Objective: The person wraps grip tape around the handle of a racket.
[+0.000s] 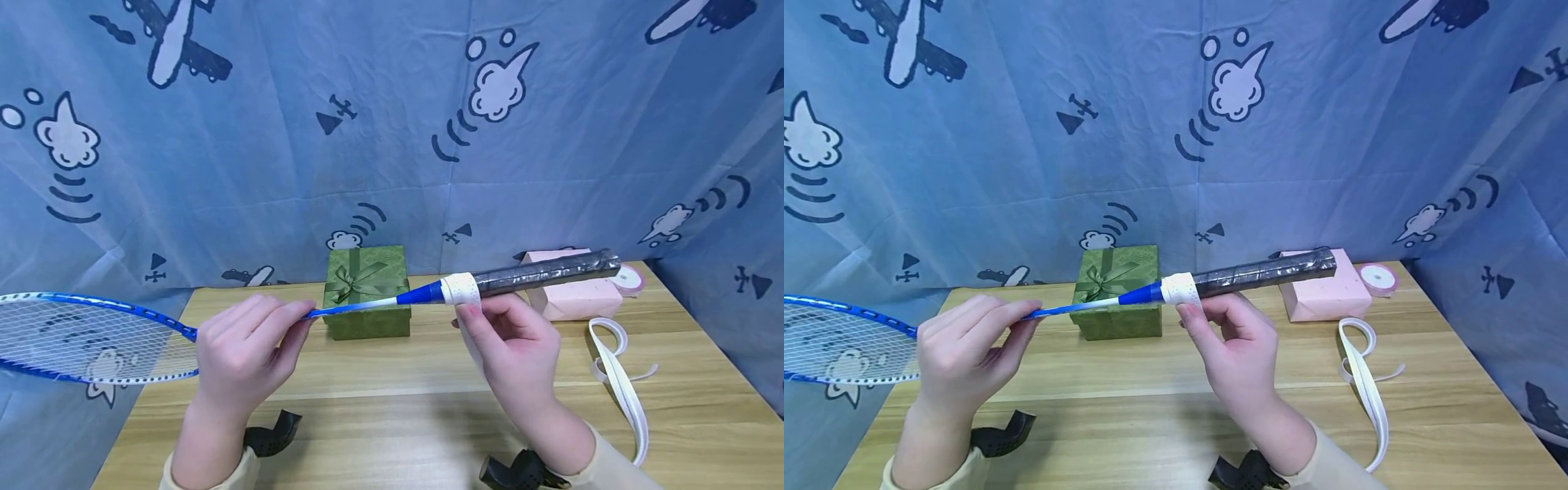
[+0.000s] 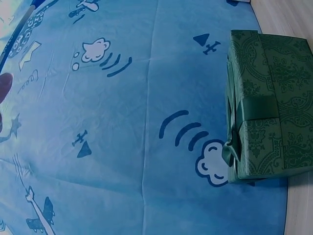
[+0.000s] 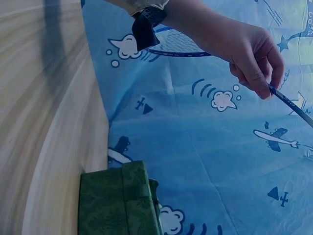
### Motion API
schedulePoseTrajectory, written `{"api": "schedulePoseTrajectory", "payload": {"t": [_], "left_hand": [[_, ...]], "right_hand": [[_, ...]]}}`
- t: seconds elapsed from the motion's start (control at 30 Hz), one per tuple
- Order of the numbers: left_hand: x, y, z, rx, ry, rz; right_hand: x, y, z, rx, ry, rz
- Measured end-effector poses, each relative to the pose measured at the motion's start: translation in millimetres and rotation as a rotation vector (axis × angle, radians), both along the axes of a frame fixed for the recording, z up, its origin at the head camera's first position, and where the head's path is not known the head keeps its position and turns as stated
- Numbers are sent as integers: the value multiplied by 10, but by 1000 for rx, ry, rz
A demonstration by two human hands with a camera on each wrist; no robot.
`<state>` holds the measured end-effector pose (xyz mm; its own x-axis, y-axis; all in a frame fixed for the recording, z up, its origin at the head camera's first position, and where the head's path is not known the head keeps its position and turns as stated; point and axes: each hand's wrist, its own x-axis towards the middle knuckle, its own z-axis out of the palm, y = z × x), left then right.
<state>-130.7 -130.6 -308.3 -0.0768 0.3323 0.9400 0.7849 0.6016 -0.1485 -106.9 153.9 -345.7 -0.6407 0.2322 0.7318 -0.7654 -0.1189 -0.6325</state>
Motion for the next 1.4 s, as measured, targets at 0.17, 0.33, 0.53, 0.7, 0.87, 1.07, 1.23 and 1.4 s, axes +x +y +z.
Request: {"api": "schedulePoseTrajectory", "payload": {"t": [0.17, 0.33, 0.53, 0.7, 0.87, 1.07, 1.23, 1.4], "left_hand": [[14, -3, -14, -9, -8, -3], [26, -8, -19, 13, 14, -6], [30, -6, -10, 47, 30, 10], [12, 44, 15, 99, 85, 47], [-5, 106, 22, 184, 121, 109], [6, 117, 28, 214, 83, 145], [-7, 113, 44, 177, 115, 124], [-15, 99, 64, 164, 129, 48]], "right_hand": [[14, 15, -12, 14, -14, -3], [25, 28, -14, 42, -19, -26], [34, 41, -23, 76, -46, -36], [15, 30, -29, 67, -20, -35], [0, 29, -25, 61, -17, -42], [-18, 24, -21, 72, -4, -56], [-23, 24, -18, 71, 0, -76], [-19, 12, -11, 35, 10, -62]]}}
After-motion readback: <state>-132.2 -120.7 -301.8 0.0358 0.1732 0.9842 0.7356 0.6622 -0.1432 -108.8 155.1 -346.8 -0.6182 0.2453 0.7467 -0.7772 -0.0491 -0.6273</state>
